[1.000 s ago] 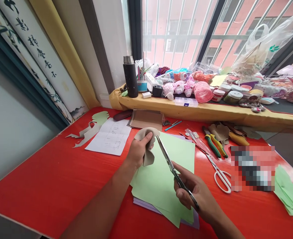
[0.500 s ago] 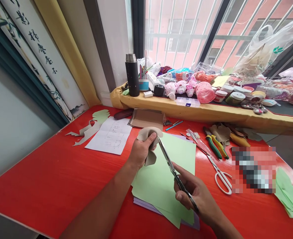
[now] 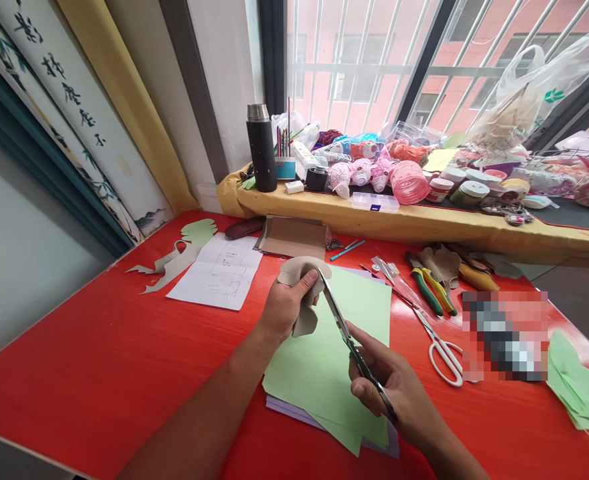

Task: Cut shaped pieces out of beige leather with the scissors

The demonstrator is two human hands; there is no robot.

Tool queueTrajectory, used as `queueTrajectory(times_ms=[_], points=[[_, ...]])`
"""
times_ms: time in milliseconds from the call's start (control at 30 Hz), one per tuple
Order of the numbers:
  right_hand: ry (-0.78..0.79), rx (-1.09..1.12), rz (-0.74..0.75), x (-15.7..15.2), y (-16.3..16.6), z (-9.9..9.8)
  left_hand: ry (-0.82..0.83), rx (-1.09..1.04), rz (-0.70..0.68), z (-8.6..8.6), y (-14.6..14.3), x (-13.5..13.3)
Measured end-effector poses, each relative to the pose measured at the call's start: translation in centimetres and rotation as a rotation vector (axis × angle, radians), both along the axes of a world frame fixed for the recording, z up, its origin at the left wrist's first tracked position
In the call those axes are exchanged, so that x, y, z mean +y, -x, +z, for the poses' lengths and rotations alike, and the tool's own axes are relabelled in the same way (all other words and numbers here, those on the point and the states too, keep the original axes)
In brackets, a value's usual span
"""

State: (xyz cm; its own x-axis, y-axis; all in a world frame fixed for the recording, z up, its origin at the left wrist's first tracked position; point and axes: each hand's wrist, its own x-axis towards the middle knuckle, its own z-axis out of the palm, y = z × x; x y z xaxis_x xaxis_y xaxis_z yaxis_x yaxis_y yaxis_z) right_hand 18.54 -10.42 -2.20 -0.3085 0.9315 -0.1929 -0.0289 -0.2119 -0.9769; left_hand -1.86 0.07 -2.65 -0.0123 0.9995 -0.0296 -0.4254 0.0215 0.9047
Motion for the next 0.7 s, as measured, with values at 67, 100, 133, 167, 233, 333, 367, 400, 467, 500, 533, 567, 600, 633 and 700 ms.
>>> queueTrajectory(times_ms=[67,100,133,167,233,333,367,400,467,500,533,567,600,633,700], points=[[-0.010,-0.016,-0.004,0.0,0.0,0.0,-0.002,0.002,0.000,0.2,-0.2,-0.1],[-0.014,-0.021,-0.005,0.0,0.0,-0.1,-0.002,0.003,0.002,0.3,-0.3,-0.2],[-0.019,-0.024,-0.006,0.0,0.0,-0.1,-0.002,0.002,0.005,0.4,-0.5,-0.3],[-0.025,-0.025,-0.007,0.0,0.1,-0.2,-0.004,-0.001,0.008,0.5,-0.6,-0.3],[-0.038,-0.029,-0.012,0.0,0.1,-0.3,-0.013,-0.012,0.010,0.7,-0.7,-0.4],[-0.050,-0.038,-0.015,0.0,0.1,-0.4,-0.020,-0.022,0.001,0.7,-0.8,-0.5],[-0.054,-0.040,-0.015,0.0,0.1,-0.5,-0.021,-0.023,-0.002,0.6,-0.8,-0.5],[-0.060,-0.041,-0.014,0.0,0.1,-0.6,-0.019,-0.027,-0.006,0.6,-0.8,-0.5],[-0.081,-0.041,-0.011,0.2,0.0,-1.0,-0.017,-0.037,-0.012,0.5,-0.8,-0.5],[-0.096,-0.040,-0.002,0.3,-0.1,-1.2,-0.016,-0.040,-0.013,0.5,-0.8,-0.5],[-0.111,-0.039,0.010,0.4,-0.2,-1.5,-0.014,-0.042,-0.014,0.5,-0.8,-0.5],[-0.124,-0.041,0.023,0.5,-0.3,-1.8,-0.014,-0.043,-0.014,0.5,-0.8,-0.4],[-0.138,-0.042,0.038,0.6,-0.4,-2.1,-0.015,-0.041,-0.015,0.5,-0.8,-0.4],[-0.150,-0.051,0.041,0.7,-0.5,-2.4,-0.018,-0.039,-0.015,0.4,-0.8,-0.4],[-0.164,-0.073,0.035,0.7,-0.6,-2.8,-0.026,-0.033,-0.018,0.4,-0.8,-0.4]])
